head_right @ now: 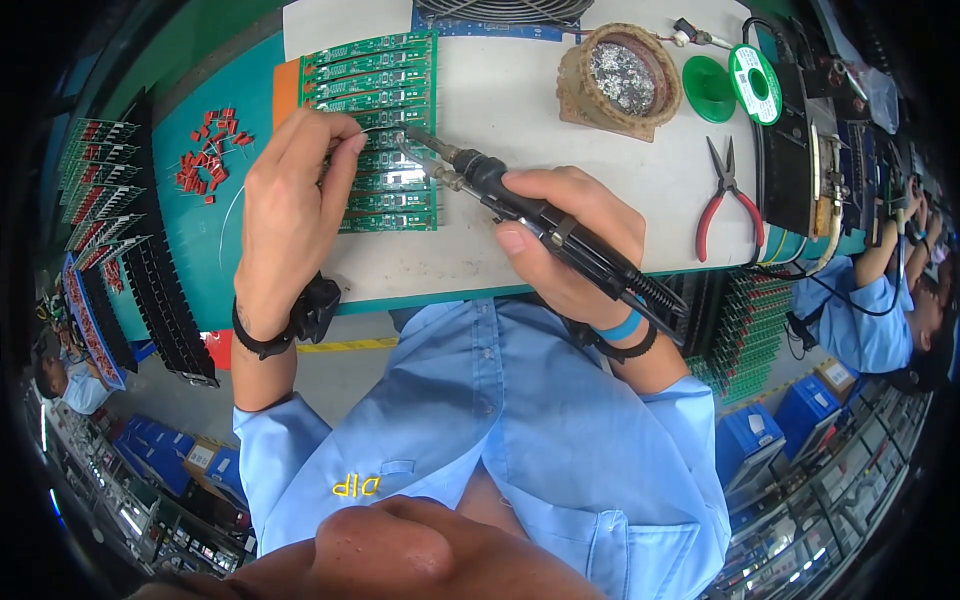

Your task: Soldering electronic components onto printed circuit boards at an assembly station.

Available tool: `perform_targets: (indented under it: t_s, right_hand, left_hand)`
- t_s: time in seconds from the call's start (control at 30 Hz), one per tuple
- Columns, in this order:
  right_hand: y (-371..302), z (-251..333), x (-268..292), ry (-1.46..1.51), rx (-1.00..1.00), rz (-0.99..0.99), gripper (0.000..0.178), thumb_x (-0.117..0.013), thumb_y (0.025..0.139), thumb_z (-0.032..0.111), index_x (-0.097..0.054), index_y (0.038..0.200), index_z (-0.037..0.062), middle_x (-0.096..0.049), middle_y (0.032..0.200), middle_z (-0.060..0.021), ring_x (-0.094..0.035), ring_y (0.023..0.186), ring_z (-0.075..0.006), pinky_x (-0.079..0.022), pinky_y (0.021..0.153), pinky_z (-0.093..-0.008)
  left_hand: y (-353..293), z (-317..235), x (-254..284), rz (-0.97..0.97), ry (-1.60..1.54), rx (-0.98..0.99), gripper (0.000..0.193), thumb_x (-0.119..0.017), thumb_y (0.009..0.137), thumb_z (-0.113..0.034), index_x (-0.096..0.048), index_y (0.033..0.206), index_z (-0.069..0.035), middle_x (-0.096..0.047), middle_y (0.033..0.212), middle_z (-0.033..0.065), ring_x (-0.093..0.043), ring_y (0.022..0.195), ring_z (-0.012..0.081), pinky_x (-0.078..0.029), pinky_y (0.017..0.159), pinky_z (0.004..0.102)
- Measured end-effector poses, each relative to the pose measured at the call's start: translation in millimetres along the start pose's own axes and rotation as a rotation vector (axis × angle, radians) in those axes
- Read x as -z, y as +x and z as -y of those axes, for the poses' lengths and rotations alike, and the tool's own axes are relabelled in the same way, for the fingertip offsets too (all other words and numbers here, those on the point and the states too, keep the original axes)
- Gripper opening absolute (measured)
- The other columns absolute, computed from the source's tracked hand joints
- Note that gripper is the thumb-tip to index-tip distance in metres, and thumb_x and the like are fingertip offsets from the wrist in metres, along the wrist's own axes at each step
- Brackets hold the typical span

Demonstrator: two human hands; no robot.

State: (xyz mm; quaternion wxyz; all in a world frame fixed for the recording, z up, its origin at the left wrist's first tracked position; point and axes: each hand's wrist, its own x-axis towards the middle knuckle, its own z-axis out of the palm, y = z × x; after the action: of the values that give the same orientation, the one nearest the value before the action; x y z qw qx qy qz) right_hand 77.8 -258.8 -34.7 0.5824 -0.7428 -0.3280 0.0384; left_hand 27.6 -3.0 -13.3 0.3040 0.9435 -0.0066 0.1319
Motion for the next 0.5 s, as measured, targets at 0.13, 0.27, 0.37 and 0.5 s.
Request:
perform_targets:
  t_s: [0.13,0.27,0.37,0.5]
  right_hand:
    - [-2.8,1.6,1.1,0.005,-0.017,-0.032,0.037,-0.072,0.092,0.022,-0.061,0.114,-0.0055,-0.069,0.092,-0.0163,-0.067,0.080,-0.0208,-0.052,0.073,-0.0294]
    - [-2.3,3.9,6.6,0.025,-0.046,-0.071,0.037,-0.073,0.092,0.021,-0.062,0.115,-0.0061,-0.069,0.094,-0.0162,-0.068,0.082,-0.0202,-0.053,0.075,-0.0291]
    - [4.6,7.4,10.5,-0.001,-0.047,-0.035,0.038,-0.074,0.091,0.020,-0.062,0.116,-0.0064,-0.070,0.097,-0.0165,-0.068,0.083,-0.0198,-0.054,0.076,-0.0290]
    - [10.1,8.9,10.3,-0.056,-0.044,0.017,0.039,-0.075,0.090,0.019,-0.063,0.117,-0.0066,-0.071,0.100,-0.0174,-0.069,0.084,-0.0198,-0.054,0.077,-0.0291]
  left_hand:
    - [1.2,0.3,7.2,-0.019,0.007,0.041,0.008,-0.067,0.087,0.000,-0.061,0.093,0.000,-0.062,0.088,0.0143,-0.062,0.080,0.0353,-0.051,0.069,0.0428]
    - [6.9,3.3,12.2,-0.035,0.064,0.000,0.008,-0.066,0.087,0.000,-0.061,0.094,0.000,-0.062,0.087,0.0145,-0.062,0.080,0.0349,-0.051,0.069,0.0422]
    - [12.1,5.3,11.4,-0.049,0.097,-0.095,0.008,-0.066,0.088,0.001,-0.061,0.094,0.000,-0.062,0.087,0.0149,-0.062,0.080,0.0349,-0.051,0.068,0.0418]
    - [15.2,3.0,6.1,-0.032,0.047,-0.027,0.007,-0.065,0.088,0.002,-0.061,0.094,0.001,-0.062,0.088,0.0155,-0.062,0.079,0.0354,-0.051,0.068,0.0417]
